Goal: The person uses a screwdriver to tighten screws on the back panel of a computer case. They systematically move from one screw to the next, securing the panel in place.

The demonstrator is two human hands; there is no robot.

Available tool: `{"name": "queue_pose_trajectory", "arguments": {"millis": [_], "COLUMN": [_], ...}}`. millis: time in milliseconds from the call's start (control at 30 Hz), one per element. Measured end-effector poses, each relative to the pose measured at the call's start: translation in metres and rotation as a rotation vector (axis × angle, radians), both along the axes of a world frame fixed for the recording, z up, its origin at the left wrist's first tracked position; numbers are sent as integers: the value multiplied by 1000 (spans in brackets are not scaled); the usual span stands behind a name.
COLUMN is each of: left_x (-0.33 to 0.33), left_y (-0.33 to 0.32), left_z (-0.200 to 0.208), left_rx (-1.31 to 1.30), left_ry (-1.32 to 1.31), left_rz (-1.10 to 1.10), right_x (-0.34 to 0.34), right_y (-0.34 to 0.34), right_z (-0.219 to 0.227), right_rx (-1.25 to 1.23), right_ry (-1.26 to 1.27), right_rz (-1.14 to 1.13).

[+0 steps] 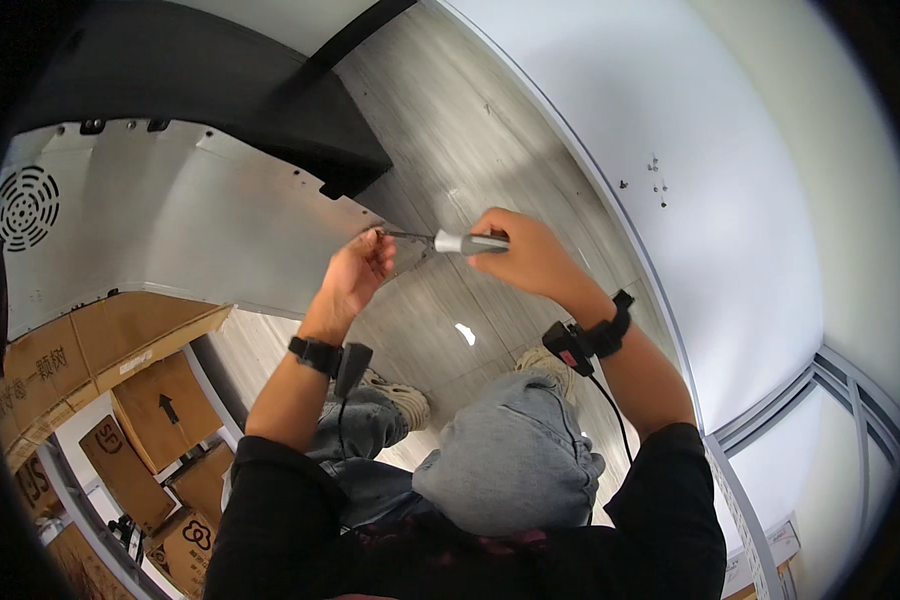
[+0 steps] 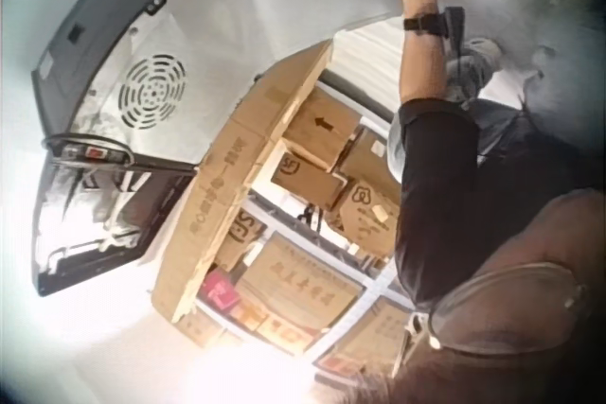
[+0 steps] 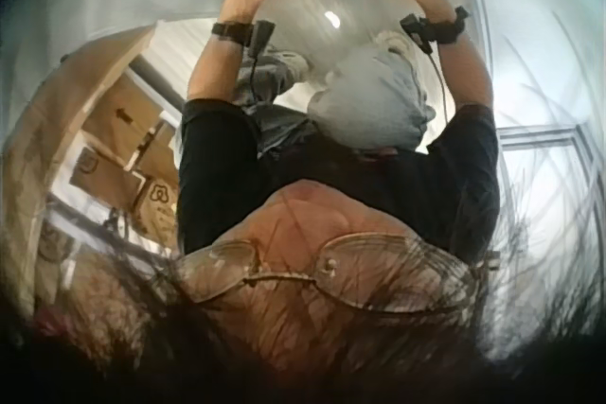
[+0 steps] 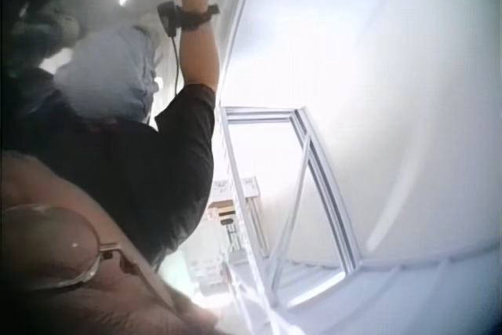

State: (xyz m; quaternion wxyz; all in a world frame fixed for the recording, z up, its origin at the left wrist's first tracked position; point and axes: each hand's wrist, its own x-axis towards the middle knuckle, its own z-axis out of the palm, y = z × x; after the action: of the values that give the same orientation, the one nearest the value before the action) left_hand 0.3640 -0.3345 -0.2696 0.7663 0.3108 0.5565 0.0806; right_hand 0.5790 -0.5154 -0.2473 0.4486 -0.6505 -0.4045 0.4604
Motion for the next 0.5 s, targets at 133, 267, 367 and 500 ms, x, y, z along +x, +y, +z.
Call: {"name": "queue_pose_trajectory", "arguments": {"millis": [133, 267, 367, 500], "left_x": [4, 8, 13, 17], "left_y": [31, 62, 83, 109], "left_z": [-6, -13, -24, -36], "left_rx": [8, 35, 69, 64], "left_ry": [67, 126, 144, 95], "left_rz": [-22, -94, -116, -113], "right_x": [-7, -9, -11, -16], "right_y": [33, 66, 86, 103], "right_z": [5, 12, 23, 36], "right_rx": [-54, -78, -76, -105], "right_ry": [-66, -193, -319, -374], "right_rz": [33, 66, 92, 96]}}
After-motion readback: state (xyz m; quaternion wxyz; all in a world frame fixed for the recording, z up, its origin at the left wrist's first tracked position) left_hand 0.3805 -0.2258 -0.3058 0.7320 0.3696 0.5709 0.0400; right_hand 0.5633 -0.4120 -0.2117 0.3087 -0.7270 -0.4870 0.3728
